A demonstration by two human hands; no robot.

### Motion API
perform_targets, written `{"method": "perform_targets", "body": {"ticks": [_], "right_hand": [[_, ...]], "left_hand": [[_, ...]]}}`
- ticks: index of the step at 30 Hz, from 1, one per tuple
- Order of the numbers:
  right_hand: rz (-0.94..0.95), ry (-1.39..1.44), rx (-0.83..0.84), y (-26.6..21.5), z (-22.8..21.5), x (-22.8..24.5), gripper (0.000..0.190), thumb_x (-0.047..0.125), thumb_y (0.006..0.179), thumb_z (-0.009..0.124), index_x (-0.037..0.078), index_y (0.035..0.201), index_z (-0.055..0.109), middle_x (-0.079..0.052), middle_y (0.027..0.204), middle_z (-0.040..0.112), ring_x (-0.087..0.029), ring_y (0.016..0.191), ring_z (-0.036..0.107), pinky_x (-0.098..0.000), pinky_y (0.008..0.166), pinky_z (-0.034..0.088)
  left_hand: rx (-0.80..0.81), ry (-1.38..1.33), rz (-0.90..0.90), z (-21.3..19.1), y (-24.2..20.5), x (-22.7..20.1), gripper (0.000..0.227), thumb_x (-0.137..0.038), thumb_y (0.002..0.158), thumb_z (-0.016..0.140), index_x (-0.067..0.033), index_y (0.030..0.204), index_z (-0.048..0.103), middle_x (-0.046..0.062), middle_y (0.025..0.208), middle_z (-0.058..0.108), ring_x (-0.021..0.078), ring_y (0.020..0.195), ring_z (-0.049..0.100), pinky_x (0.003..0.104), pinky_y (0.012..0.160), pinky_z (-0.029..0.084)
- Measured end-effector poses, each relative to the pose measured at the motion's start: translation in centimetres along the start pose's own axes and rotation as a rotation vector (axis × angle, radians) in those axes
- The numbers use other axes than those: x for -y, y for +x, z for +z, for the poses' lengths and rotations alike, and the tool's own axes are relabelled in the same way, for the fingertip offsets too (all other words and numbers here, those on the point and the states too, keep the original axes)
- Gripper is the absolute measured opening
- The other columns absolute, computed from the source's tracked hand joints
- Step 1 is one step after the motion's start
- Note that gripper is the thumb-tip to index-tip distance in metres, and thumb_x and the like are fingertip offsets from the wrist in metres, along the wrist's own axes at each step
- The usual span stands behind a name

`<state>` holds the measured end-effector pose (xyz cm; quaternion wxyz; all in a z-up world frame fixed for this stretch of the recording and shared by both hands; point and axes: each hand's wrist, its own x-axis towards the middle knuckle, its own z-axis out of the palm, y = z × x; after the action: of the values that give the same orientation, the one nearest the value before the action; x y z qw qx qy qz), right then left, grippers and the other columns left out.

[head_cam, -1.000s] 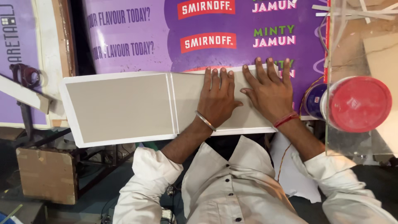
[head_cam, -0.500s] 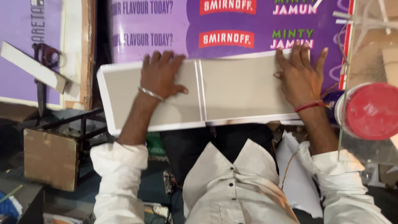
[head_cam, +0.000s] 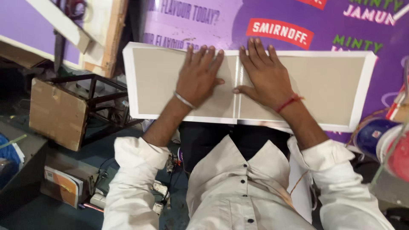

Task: The person repeatedly folds and unfolds a white cardboard box, pressing the seams to crease them. They rotate the box to work on different sides and occasionally flip it to inspect the printed side.

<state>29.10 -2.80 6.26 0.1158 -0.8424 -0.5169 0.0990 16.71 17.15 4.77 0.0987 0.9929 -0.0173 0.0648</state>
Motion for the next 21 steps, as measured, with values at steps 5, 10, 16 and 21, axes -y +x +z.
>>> {"method": "perform_targets", "body": {"ticks": [5,10,16,21], "right_hand": [[0.004,-0.005,-0.009,-0.6,0.7,0.1,0.110,0.067,0.076,0.073,-0.001,0.156,0.040,-0.024,0.162,0.037,-0.035,0.154,0.029,-0.0550,0.123,0.024],[-0.014,0.006,0.008,-0.9,1.3,-0.7,0.106,0.067,0.080,0.071,-0.002,0.156,0.041,-0.027,0.162,0.037,-0.037,0.154,0.029,-0.0557,0.123,0.024],[0.015,-0.020,0.001,-1.3,1.1,0.5,0.104,0.064,0.081,0.071,-0.002,0.156,0.042,-0.029,0.162,0.037,-0.038,0.154,0.030,-0.0565,0.124,0.024],[-0.008,-0.030,-0.010,-0.9,1.0,0.3,0.103,0.064,0.082,0.071,-0.003,0.155,0.043,-0.032,0.160,0.038,-0.042,0.153,0.031,-0.0569,0.124,0.023]], "left_hand": [[0.065,-0.165,-0.048,-0.6,-1.6,-0.8,0.103,-0.053,0.084,0.081,-0.0021,0.159,0.030,0.025,0.165,0.030,0.0436,0.155,0.026,0.064,0.125,0.012],[0.463,-0.034,-0.157,-3.3,-1.5,5.1,0.123,-0.062,0.063,0.083,-0.0184,0.163,0.025,0.018,0.167,0.022,0.0340,0.154,0.018,0.075,0.115,-0.007],[0.178,0.015,-0.235,-2.2,-6.5,6.5,0.130,-0.081,0.076,0.072,0.0013,0.162,0.020,0.031,0.166,0.022,0.0395,0.158,0.017,0.074,0.116,-0.010],[0.316,0.027,-0.339,-2.9,-7.2,6.8,0.124,-0.084,0.077,0.065,-0.0068,0.164,0.021,0.028,0.170,0.020,0.0351,0.161,0.018,0.073,0.125,-0.009]]}}
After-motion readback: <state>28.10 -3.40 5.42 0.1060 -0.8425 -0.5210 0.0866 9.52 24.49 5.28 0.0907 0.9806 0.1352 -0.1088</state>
